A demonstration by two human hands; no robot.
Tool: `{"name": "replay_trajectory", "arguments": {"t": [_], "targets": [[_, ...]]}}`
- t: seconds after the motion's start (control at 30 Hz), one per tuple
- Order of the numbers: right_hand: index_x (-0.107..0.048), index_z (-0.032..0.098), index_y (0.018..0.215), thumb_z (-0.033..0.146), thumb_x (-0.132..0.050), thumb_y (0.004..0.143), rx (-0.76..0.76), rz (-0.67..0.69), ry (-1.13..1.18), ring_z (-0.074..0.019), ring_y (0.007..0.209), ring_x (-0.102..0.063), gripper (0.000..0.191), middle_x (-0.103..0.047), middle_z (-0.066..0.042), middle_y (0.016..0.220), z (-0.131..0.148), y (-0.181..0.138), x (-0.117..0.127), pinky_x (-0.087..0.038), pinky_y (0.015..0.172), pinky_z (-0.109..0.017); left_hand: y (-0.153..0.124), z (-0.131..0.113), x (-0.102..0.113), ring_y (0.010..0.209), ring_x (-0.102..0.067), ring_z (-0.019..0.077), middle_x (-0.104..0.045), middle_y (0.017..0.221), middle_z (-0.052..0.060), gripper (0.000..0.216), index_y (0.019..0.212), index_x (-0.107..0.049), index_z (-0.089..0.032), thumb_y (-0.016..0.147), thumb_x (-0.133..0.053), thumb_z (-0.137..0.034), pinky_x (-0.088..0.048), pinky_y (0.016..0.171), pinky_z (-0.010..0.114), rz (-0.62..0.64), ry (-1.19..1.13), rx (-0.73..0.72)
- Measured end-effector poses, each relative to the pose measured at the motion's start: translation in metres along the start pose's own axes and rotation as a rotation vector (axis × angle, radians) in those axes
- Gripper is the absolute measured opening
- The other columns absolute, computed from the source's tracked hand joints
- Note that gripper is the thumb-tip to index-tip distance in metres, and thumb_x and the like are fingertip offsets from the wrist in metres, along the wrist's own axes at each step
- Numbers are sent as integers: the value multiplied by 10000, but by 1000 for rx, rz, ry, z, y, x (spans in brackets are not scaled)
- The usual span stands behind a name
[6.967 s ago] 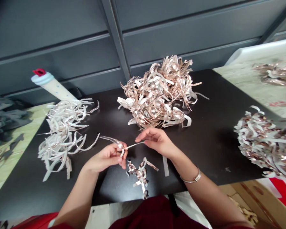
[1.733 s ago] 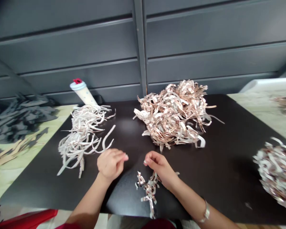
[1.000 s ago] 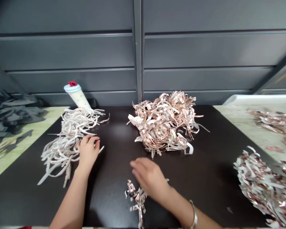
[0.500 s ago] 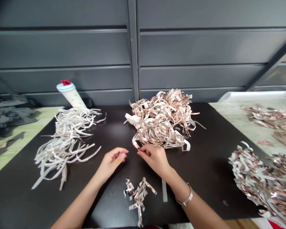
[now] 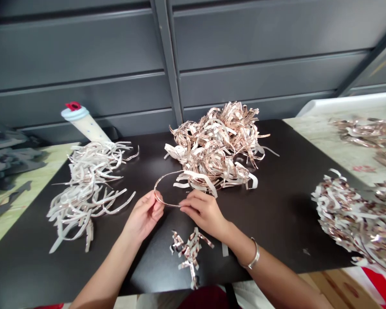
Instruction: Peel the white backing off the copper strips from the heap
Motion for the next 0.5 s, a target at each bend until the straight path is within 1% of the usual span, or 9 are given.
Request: {"name": "replay_trajectory", "arguments": {"t": [0.13, 0.2, 0.23, 0.3, 0.37, 0.43, 0.5], "targets": [[-702, 201, 899, 275, -580, 877, -2, -30, 76, -159, 721, -609, 145, -640, -55, 800, 0, -1, 3, -511, 658, -282, -1, 0, -4, 432, -349, 41, -431, 511, -55, 286, 712, -522, -143, 738, -709, -358, -244, 423, 174, 32, 9, 12], [-683, 197, 959, 295, -590, 863, -36, -22, 109, -165, 730, -604, 166, -649, -65, 844, -4, -1, 4, -513, 667, -296, -2, -1, -6, 432, -358, 51, -421, 493, -52, 287, 689, -521, -143, 744, -696, -364, -248, 425, 185, 56, 54, 2], [-668, 197, 997, 306, -578, 866, -80, -31, 116, -169, 744, -603, 193, -651, -71, 871, -9, 0, 5, -514, 677, -304, -3, -2, -6, 432, -357, 56, -411, 483, -50, 294, 669, -517, -143, 743, -691, -368, -247, 425, 192, 70, 85, 0], [-640, 195, 1047, 328, -537, 878, -208, -88, 130, -185, 804, -604, 238, -647, -84, 925, -23, 1, 10, -513, 710, -320, -5, -2, -7, 429, -343, 62, -389, 465, -49, 308, 626, -509, -143, 735, -686, -371, -233, 422, 203, 92, 151, 10], [-619, 195, 1075, 364, -519, 878, -367, -168, 198, -199, 857, -610, 279, -640, -90, 967, -42, 1, 16, -515, 705, -316, -6, -2, -8, 417, -317, 61, -364, 450, -51, 322, 590, -499, -143, 718, -684, -374, -206, 415, 209, 113, 197, 20], [-605, 205, 1077, 417, -536, 854, -537, -235, 352, -194, 851, -622, 315, -636, -83, 1002, -62, -2, 20, -517, 639, -285, -7, -4, -9, 404, -300, 61, -335, 429, -56, 346, 546, -466, -153, 707, -673, -379, -192, 409, 213, 134, 210, 1], [-603, 216, 1035, 449, -570, 819, -684, -287, 551, -166, 796, -636, 319, -640, -60, 1006, -79, -4, 21, -495, 552, -231, -6, -8, -9, 397, -298, 64, -313, 414, -56, 362, 516, -431, -162, 708, -652, -376, -199, 406, 214, 136, 208, -44]]}}
Point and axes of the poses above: each hand's wrist, its own y-axis towards the middle knuckle, its own x-axis out of the back of the hand, z = x × y, the point moved 7 cm from there along y, towards the middle knuckle
